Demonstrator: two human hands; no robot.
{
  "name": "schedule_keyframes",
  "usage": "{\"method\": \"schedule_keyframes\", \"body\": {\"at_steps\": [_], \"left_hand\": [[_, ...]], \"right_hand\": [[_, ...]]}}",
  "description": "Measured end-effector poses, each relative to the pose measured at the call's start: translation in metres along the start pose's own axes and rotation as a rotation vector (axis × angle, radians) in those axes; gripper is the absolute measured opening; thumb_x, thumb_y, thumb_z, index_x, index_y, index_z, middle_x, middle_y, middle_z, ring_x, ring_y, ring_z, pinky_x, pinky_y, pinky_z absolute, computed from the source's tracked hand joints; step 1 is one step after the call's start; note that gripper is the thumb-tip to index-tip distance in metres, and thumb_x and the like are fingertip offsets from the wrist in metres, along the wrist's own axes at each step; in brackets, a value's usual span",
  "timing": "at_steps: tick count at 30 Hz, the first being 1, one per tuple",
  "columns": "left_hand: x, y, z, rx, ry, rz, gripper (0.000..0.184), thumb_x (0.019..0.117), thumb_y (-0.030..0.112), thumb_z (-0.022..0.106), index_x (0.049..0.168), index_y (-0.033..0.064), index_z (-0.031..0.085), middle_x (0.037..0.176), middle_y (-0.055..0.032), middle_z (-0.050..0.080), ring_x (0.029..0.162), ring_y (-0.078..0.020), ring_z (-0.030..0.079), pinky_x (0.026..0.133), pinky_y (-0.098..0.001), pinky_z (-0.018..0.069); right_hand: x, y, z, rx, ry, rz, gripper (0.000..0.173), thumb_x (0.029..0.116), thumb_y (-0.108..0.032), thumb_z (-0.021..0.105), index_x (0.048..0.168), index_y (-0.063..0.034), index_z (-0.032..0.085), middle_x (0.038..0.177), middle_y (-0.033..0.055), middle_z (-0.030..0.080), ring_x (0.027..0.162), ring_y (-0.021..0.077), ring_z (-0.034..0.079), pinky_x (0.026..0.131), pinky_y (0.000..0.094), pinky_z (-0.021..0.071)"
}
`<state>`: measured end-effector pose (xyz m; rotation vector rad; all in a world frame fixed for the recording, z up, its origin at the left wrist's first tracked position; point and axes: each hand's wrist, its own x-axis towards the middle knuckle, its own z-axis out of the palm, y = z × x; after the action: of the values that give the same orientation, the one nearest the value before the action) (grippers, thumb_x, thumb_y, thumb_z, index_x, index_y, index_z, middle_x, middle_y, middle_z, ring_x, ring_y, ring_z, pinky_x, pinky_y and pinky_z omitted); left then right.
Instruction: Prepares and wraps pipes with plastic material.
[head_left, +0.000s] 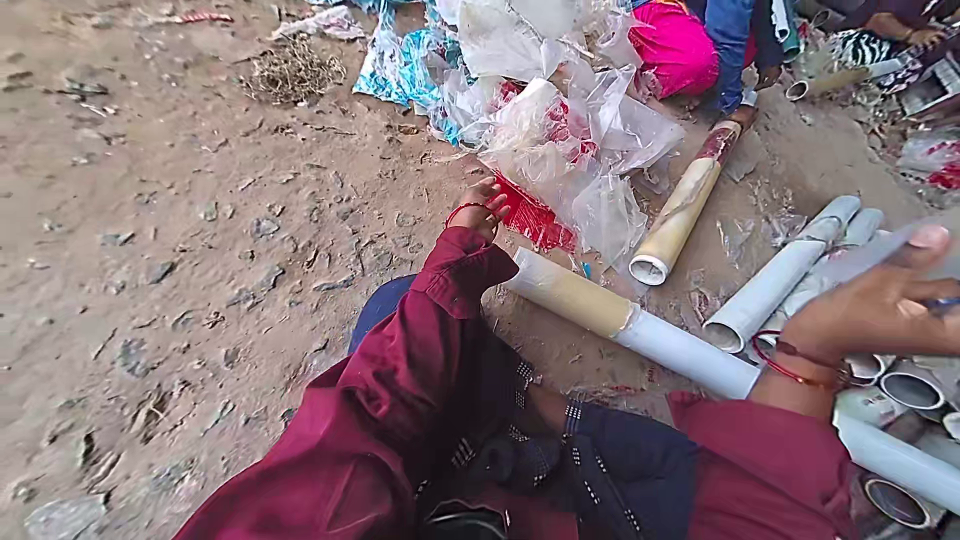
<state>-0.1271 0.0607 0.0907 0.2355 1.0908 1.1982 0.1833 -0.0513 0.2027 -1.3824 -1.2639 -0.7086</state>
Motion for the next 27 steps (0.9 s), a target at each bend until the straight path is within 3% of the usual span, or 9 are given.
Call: {"method": "schedule_keyframes", "body": {"at_steps": [2, 3, 4, 6, 8, 11, 15, 18, 27], "left_hand": [[0.0, -0.004, 0.006, 0.198, -0.173, 0.037, 0.033, 0.1114, 0.012, 0.037, 0.14, 0.002, 0.05, 0.132, -0.0144, 0.057, 0.11, -0.0203, 0.059, 0.091, -0.0361, 0.0493], [0.004, -0.007, 0.007, 0.338, -0.246, 0.095, 0.031, 0.1102, 0.008, 0.037, 0.135, 0.0004, 0.054, 0.128, -0.0153, 0.059, 0.105, -0.0198, 0.06, 0.089, -0.0366, 0.0495], [0.011, -0.01, 0.006, 0.497, -0.303, 0.147, 0.031, 0.1098, 0.006, 0.039, 0.135, -0.0014, 0.055, 0.131, -0.0187, 0.06, 0.11, -0.023, 0.06, 0.093, -0.0399, 0.0489], [0.03, -0.016, 0.001, 0.898, -0.297, 0.175, 0.033, 0.1097, 0.011, 0.045, 0.137, -0.0018, 0.058, 0.135, -0.0228, 0.063, 0.123, -0.0319, 0.061, 0.105, -0.0489, 0.0456], [0.04, -0.027, -0.002, 1.256, -0.274, 0.073, 0.039, 0.1083, 0.019, 0.047, 0.138, -0.0041, 0.058, 0.14, -0.0278, 0.06, 0.135, -0.0416, 0.056, 0.111, -0.0607, 0.0416], [0.048, -0.056, 0.008, 1.436, -0.239, -0.115, 0.042, 0.1073, 0.025, 0.053, 0.132, -0.0081, 0.062, 0.144, -0.0291, 0.056, 0.138, -0.0423, 0.052, 0.112, -0.0618, 0.041], [0.04, -0.076, 0.019, 1.594, -0.363, -0.212, 0.053, 0.1115, 0.031, 0.046, 0.134, -0.0158, 0.054, 0.143, -0.0351, 0.053, 0.14, -0.0441, 0.05, 0.115, -0.0587, 0.0369], [0.029, -0.078, 0.026, 1.601, -0.343, -0.226, 0.047, 0.1117, 0.023, 0.045, 0.132, -0.0175, 0.054, 0.143, -0.0359, 0.052, 0.139, -0.0437, 0.05, 0.115, -0.0575, 0.0381], [0.011, -0.101, 0.009, 2.092, -0.497, -0.184, 0.035, 0.1055, 0.011, 0.056, 0.132, -0.0116, 0.059, 0.144, -0.0326, 0.053, 0.141, -0.0449, 0.048, 0.114, -0.0591, 0.0393]], "right_hand": [[-0.009, 0.016, 0.064, -0.143, -0.449, -0.009, 0.039, 0.102, -0.024, 0.064, 0.132, 0.0017, 0.066, 0.137, 0.0224, 0.065, 0.121, 0.0318, 0.065, 0.1, 0.0441, 0.0501], [-0.016, 0.02, 0.088, -0.204, -0.705, 0.008, 0.044, 0.1, -0.027, 0.067, 0.136, -0.0028, 0.065, 0.144, 0.022, 0.06, 0.127, 0.0402, 0.062, 0.103, 0.0584, 0.0461], [-0.023, 0.018, 0.106, -0.256, -0.901, -0.003, 0.047, 0.0972, -0.029, 0.072, 0.138, -0.0066, 0.065, 0.146, 0.0219, 0.059, 0.124, 0.0472, 0.063, 0.097, 0.069, 0.0446], [-0.04, 0.003, 0.123, -0.265, -1.088, -0.035, 0.047, 0.0955, -0.031, 0.075, 0.136, -0.0091, 0.068, 0.132, 0.0237, 0.068, 0.11, 0.0517, 0.067, 0.088, 0.0737, 0.0452], [-0.064, -0.009, 0.116, -0.209, -1.117, -0.039, 0.039, 0.0984, -0.031, 0.072, 0.129, -0.0055, 0.071, 0.114, 0.025, 0.073, 0.1, 0.0495, 0.07, 0.083, 0.0707, 0.0477], [-0.095, 0.012, 0.088, -0.232, -1.111, 0.037, 0.03, 0.1026, -0.023, 0.065, 0.122, -0.0025, 0.073, 0.106, 0.0246, 0.075, 0.096, 0.0458, 0.071, 0.082, 0.0671, 0.0499], [-0.118, 0.085, 0.033, -0.638, -1.348, 0.394, 0.04, 0.1112, -0.026, 0.043, 0.126, 0.0034, 0.066, 0.116, 0.0315, 0.069, 0.114, 0.0485, 0.065, 0.097, 0.065, 0.045], [-0.144, 0.126, -0.008, -0.813, -1.465, 0.427, 0.047, 0.1134, -0.03, 0.035, 0.133, 0.0011, 0.062, 0.123, 0.03, 0.068, 0.119, 0.0473, 0.064, 0.099, 0.0633, 0.0456], [-0.166, 0.111, -0.048, -0.707, -1.328, 0.524, 0.043, 0.1124, -0.03, 0.038, 0.145, -0.0072, 0.057, 0.127, 0.0246, 0.069, 0.115, 0.045, 0.068, 0.094, 0.0621, 0.0495]]}}
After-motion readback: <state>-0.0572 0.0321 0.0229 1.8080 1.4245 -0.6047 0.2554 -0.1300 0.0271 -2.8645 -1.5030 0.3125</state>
